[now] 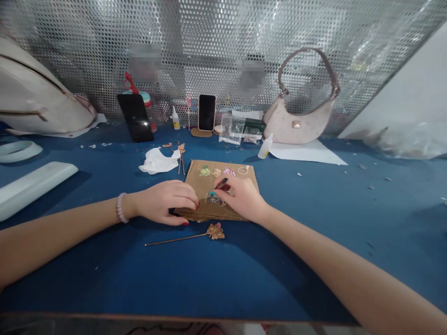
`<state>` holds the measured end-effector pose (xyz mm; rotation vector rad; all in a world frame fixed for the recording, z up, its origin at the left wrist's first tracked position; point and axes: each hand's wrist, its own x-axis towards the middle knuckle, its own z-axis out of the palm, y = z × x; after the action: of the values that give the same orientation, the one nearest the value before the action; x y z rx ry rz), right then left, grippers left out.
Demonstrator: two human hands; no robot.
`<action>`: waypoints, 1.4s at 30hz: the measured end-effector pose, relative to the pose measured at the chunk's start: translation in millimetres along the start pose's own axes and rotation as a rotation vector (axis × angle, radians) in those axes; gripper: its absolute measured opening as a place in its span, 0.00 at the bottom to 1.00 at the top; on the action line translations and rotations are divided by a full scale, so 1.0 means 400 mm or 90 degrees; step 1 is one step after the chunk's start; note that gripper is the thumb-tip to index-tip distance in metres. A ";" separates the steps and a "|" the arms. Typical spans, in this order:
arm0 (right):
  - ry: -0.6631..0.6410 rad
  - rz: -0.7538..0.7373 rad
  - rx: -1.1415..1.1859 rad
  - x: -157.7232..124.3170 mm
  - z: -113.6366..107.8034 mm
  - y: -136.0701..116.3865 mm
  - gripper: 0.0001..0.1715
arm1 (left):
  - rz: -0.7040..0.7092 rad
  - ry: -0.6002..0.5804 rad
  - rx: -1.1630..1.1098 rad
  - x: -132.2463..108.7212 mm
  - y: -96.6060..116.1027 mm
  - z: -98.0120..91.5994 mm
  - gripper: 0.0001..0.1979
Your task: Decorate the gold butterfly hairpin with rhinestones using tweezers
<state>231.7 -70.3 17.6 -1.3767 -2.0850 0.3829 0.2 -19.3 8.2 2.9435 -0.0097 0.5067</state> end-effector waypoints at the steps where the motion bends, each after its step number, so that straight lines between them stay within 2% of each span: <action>1: 0.001 0.002 -0.001 0.001 0.000 0.000 0.06 | -0.001 -0.001 -0.001 0.000 0.000 0.000 0.10; 31: 0.011 -0.025 -0.021 0.004 0.002 0.004 0.06 | 0.000 0.003 -0.011 0.000 -0.005 0.005 0.10; 36: 0.033 -0.042 -0.025 0.001 -0.003 0.011 0.07 | 0.006 0.004 -0.008 0.000 -0.004 0.004 0.09; 42: 0.082 0.001 -0.048 0.019 -0.017 0.042 0.08 | 0.041 0.030 0.039 -0.005 -0.002 0.008 0.08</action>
<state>246.2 -57.0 16.3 -1.4089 -2.0103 0.2119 -0.6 -19.2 4.2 2.9977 -0.0851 0.5948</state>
